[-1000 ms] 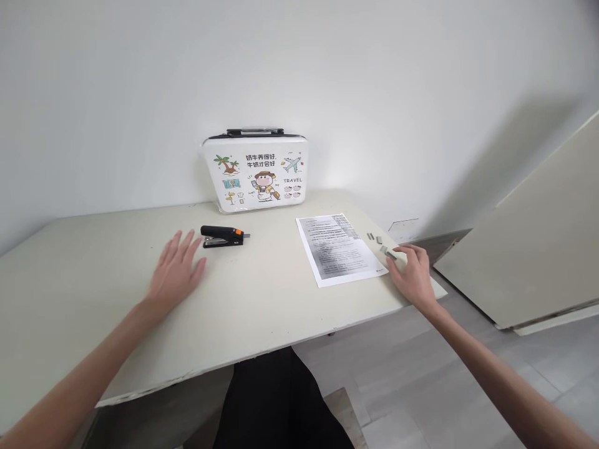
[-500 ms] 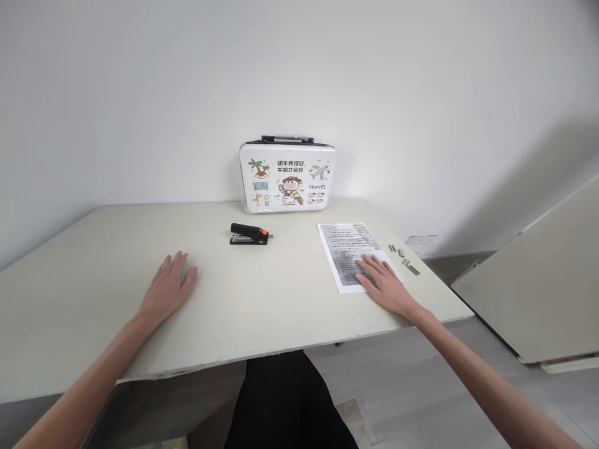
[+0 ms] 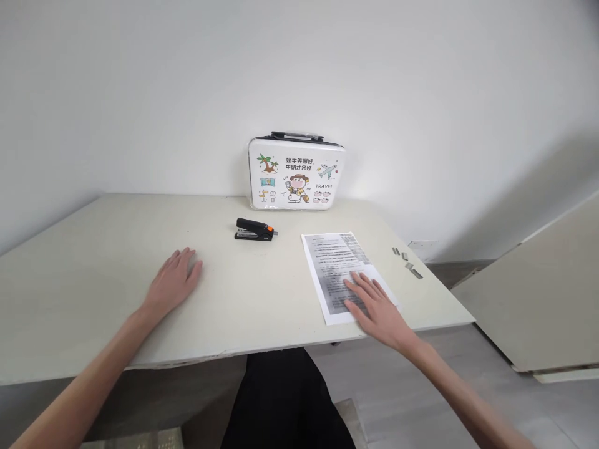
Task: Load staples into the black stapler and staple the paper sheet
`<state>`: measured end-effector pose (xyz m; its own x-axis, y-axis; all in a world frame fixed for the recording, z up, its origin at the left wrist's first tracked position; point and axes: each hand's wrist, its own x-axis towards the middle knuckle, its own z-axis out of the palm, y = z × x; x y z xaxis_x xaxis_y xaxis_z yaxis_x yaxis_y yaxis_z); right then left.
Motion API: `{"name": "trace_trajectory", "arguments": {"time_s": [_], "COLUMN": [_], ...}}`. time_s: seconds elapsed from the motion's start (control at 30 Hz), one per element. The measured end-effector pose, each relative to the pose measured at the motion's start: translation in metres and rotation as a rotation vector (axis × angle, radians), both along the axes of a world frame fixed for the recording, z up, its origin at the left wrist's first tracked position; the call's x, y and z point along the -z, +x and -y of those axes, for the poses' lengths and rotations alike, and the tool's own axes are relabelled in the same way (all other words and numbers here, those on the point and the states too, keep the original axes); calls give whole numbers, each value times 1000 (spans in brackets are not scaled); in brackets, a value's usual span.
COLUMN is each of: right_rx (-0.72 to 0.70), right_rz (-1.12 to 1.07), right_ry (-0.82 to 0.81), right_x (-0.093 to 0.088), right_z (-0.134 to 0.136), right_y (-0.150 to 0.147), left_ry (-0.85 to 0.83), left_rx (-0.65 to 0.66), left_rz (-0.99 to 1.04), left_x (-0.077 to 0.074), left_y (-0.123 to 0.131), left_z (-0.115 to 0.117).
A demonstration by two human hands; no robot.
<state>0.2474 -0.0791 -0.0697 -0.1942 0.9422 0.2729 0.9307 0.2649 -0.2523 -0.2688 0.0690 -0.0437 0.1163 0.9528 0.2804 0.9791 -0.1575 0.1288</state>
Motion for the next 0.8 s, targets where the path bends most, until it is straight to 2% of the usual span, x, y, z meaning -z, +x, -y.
{"name": "trace_trajectory", "arguments": {"time_s": [0.23,0.47,0.63,0.8], "right_rx": [-77,-118,-125,-165], "right_rz": [33,13,-13,-84], "right_ry": [75,77,61,43], "right_x": [-10,-23,-32,-32], "right_z": [26,44,45,39], "right_y": [-55,-137,-191,-228], "left_ry": [-19,-24,-14,-45], "left_rx": [-20,6,19,20], "left_rz": [-15,-27,-13,-28], "left_x": [1,3,4,1], "left_y": [5,19,23,26], "left_z": [4,19,24,29]}}
